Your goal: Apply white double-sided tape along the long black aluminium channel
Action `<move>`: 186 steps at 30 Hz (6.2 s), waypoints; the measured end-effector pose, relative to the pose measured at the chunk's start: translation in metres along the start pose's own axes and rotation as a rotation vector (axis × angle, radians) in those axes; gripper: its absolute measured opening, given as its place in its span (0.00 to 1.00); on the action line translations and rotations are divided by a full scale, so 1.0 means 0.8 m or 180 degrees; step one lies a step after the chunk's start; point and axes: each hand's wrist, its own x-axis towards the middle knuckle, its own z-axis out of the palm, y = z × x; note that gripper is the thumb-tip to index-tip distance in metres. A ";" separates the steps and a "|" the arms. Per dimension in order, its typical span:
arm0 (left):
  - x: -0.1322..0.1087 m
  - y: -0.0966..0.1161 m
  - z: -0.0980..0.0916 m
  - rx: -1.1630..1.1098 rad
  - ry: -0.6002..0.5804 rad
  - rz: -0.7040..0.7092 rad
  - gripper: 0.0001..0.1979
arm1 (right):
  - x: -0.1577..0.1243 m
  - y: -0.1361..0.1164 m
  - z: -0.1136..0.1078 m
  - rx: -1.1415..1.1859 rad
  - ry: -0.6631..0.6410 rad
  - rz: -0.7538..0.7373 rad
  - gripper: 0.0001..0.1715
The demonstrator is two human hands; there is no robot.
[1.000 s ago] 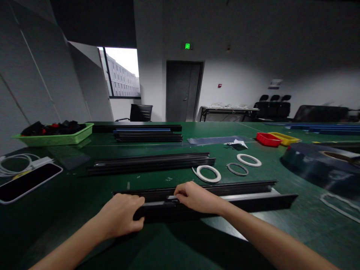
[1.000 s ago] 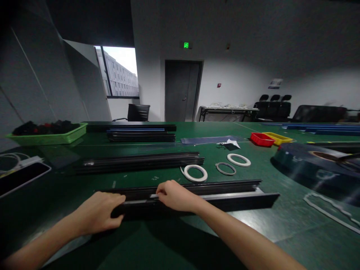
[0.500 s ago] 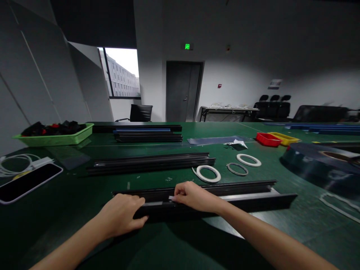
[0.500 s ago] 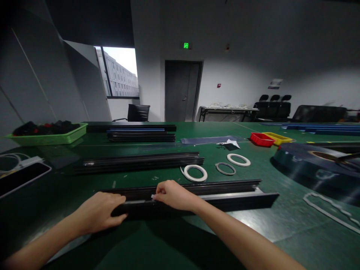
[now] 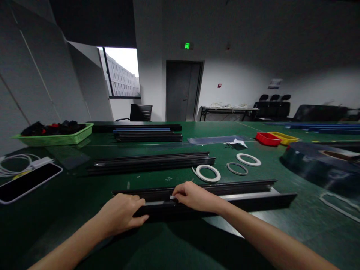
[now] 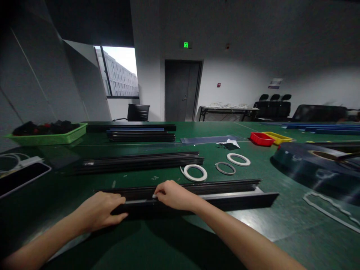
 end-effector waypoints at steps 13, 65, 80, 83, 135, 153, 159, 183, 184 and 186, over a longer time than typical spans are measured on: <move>0.003 0.008 0.013 0.0345 0.0442 0.0228 0.17 | -0.002 -0.005 -0.001 -0.0075 0.0068 0.0249 0.12; 0.001 0.018 0.003 0.0216 0.0309 0.0270 0.10 | -0.004 -0.005 -0.001 -0.0407 0.0013 0.0049 0.14; 0.006 0.010 0.011 0.0210 0.0239 0.0294 0.15 | -0.009 -0.009 -0.012 -0.0579 -0.0059 0.0052 0.17; 0.004 0.007 0.008 0.0159 0.0182 0.0166 0.16 | -0.009 -0.008 -0.014 -0.0586 -0.0096 0.0101 0.18; -0.001 0.003 -0.006 -0.0105 -0.0198 -0.0412 0.22 | -0.002 0.001 -0.005 -0.0234 -0.0206 -0.0013 0.15; -0.001 0.001 -0.003 -0.0052 -0.0146 -0.0326 0.21 | -0.002 0.002 -0.003 -0.0181 -0.0176 0.0049 0.15; -0.002 0.000 -0.005 -0.0109 -0.0184 -0.0344 0.21 | -0.002 0.003 -0.005 -0.0196 -0.0250 0.0053 0.16; 0.002 0.006 -0.001 -0.0138 -0.0060 0.0211 0.11 | -0.007 -0.009 -0.009 -0.0453 -0.0091 -0.0047 0.17; 0.001 0.006 -0.002 -0.0145 -0.0070 0.0161 0.11 | -0.008 -0.009 -0.010 -0.0450 -0.0100 -0.0057 0.17; -0.001 0.005 -0.005 -0.0147 -0.0090 0.0071 0.10 | -0.008 -0.010 -0.011 -0.0436 -0.0139 -0.0065 0.18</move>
